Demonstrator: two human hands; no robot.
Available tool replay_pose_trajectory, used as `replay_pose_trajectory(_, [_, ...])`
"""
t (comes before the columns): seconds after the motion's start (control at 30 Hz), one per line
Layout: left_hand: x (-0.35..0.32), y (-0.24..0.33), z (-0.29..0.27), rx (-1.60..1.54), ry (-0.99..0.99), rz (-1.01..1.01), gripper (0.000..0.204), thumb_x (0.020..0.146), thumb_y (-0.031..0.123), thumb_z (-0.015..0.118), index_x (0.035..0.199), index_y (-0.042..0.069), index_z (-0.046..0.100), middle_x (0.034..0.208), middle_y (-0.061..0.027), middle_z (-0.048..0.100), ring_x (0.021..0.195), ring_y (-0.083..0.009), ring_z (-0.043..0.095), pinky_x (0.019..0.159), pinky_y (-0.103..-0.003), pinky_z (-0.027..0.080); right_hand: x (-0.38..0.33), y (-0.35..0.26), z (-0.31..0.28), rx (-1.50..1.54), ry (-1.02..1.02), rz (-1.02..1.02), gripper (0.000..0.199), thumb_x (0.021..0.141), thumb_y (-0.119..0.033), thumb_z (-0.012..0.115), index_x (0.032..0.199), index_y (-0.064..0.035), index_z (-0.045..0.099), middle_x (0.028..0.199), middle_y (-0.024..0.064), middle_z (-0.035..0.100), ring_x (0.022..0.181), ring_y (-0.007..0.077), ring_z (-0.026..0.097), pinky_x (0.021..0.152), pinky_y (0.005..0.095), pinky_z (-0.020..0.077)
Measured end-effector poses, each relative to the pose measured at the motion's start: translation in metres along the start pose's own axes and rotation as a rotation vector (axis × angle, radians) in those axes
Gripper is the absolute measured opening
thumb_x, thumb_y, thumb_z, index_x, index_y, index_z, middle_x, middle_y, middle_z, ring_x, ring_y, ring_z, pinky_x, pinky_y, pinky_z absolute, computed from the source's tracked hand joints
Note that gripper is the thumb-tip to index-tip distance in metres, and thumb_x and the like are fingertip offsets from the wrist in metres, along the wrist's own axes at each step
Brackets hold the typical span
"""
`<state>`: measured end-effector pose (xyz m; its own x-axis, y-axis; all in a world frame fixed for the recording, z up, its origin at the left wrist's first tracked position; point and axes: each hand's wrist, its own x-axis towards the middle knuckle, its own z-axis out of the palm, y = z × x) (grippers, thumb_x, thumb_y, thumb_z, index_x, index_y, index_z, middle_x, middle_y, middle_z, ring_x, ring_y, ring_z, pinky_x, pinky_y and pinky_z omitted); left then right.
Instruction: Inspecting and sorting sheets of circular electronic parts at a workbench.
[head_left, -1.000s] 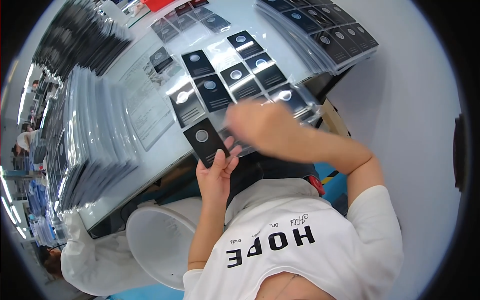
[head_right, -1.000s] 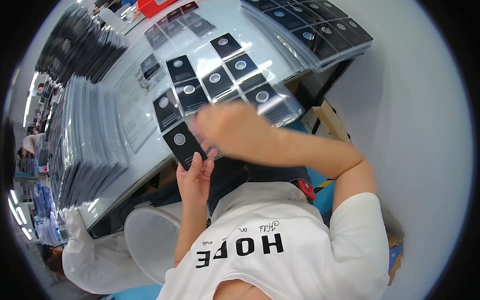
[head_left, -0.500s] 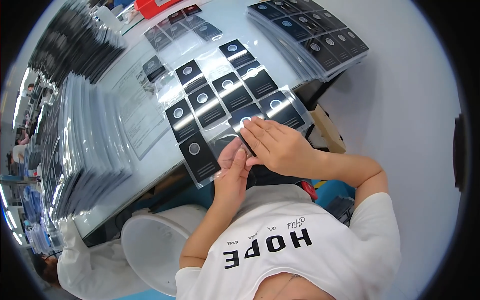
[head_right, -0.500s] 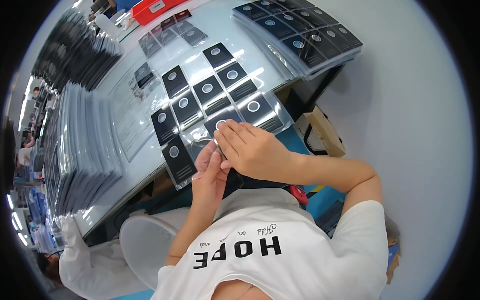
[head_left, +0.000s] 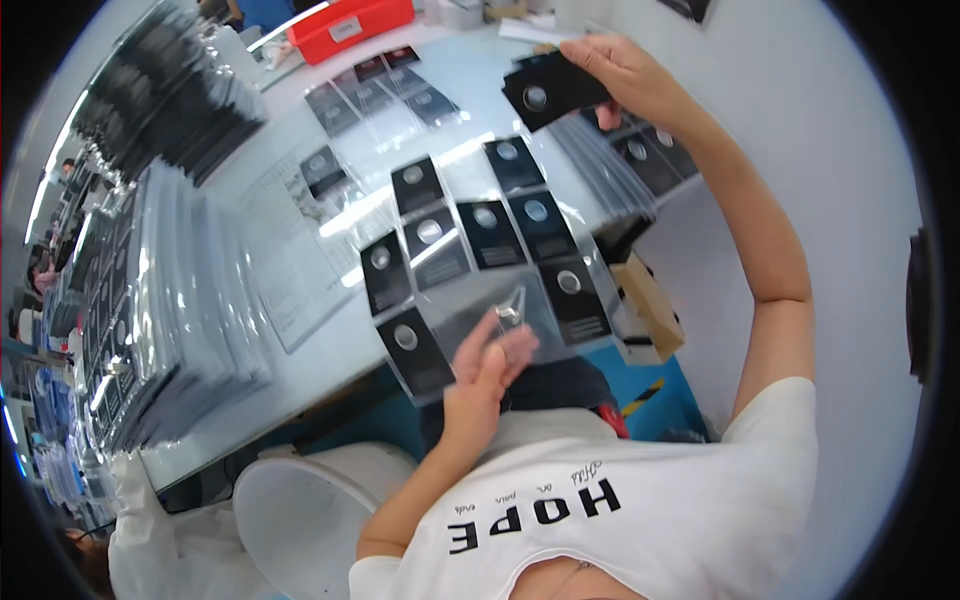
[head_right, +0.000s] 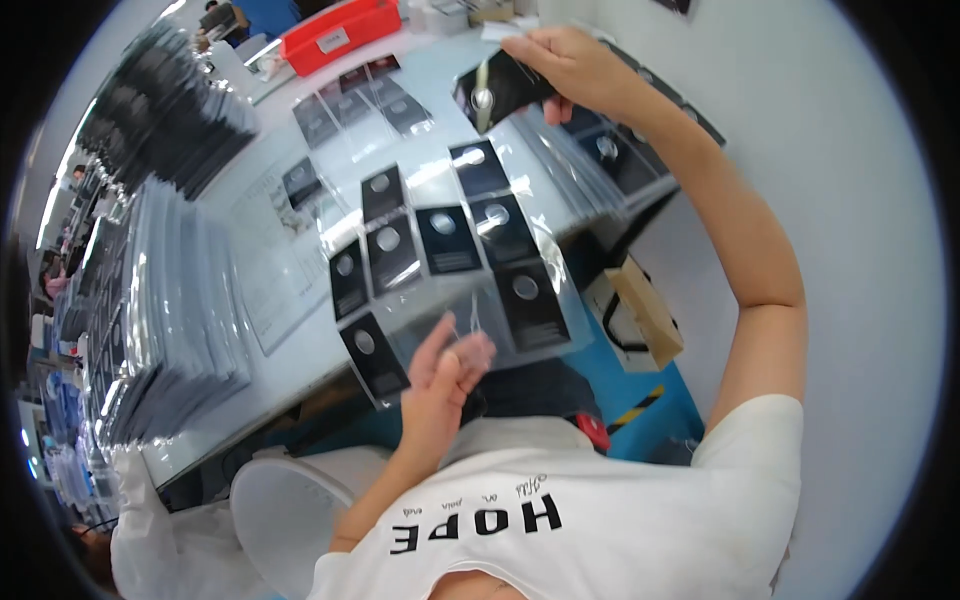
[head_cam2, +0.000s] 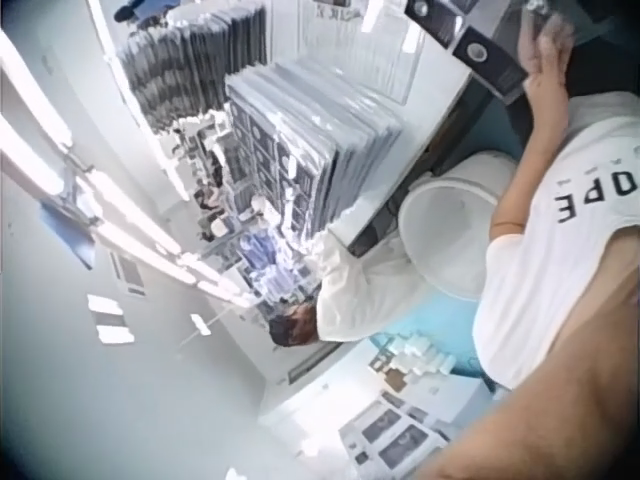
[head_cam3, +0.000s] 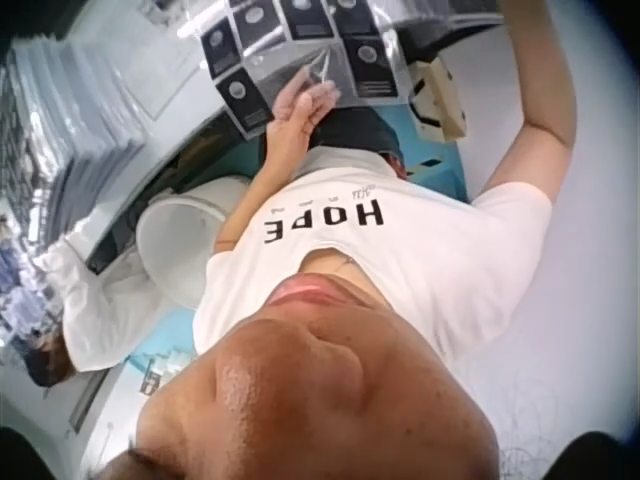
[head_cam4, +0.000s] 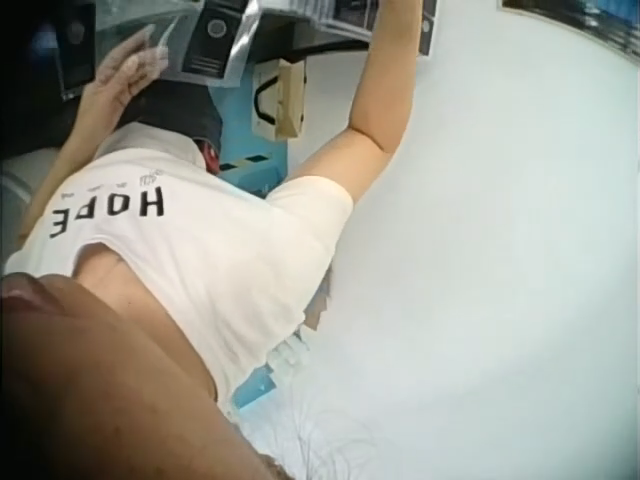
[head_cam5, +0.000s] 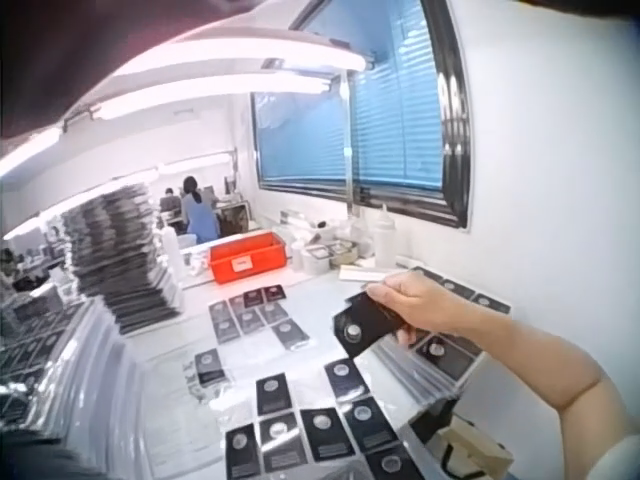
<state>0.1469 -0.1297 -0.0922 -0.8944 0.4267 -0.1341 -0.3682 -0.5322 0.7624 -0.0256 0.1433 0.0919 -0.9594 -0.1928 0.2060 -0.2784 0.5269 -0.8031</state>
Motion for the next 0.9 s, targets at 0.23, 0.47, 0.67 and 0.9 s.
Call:
replay_pose_trajectory(0.23, [-0.001,0.032,-0.022,0.218,-0.176,-0.098,0.053,0.093,0.008,0.051,0.140,0.003,0.028,0.122,-0.0202,0.054,0.098,-0.0218,0.061,0.085,-0.028,0.046,0.122,0.010,0.050,0.471,-0.056,0.371,0.026,0.093,-0.029,0.054,0.100,-0.0044,0.055,0.080,0.0030,0.060,0.059,0.0095,0.060,0.046,0.0193,0.0476])
replay_pose_trajectory(0.47, [-0.003,0.071,-0.034,0.313,-0.234,-0.288,0.048,0.091,0.008,0.054,0.136,0.003,0.039,0.124,-0.0171,0.055,0.101,-0.0181,0.059,0.090,-0.030,0.046,0.288,0.014,0.094,0.652,-0.142,0.393,0.019,0.094,-0.020,0.050,0.103,-0.0027,0.051,0.078,0.0065,0.059,0.064,0.0139,0.063,0.050,0.0234,0.0522])
replay_pose_trajectory(0.67, [0.010,0.092,-0.027,0.039,-0.178,-0.377,0.052,0.089,0.020,0.059,0.133,-0.002,0.041,0.122,-0.0184,0.054,0.111,-0.0234,0.054,0.097,-0.037,0.041,0.427,-0.020,0.072,1.012,0.053,0.119,0.025,0.095,-0.021,0.050,0.106,0.0009,0.049,0.088,0.0137,0.061,0.074,0.0223,0.066,0.058,0.0284,0.0573])
replay_pose_trajectory(0.9, [-0.009,0.100,-0.045,0.036,-0.135,-0.503,0.049,0.092,0.020,0.056,0.135,0.001,0.041,0.123,-0.0157,0.055,0.107,-0.0171,0.055,0.095,-0.033,0.042,0.381,-0.030,0.128,0.106,-0.426,0.012,0.030,0.093,-0.029,0.052,0.094,-0.0014,0.063,0.078,0.0075,0.065,0.064,0.0145,0.062,0.056,0.0267,0.0494])
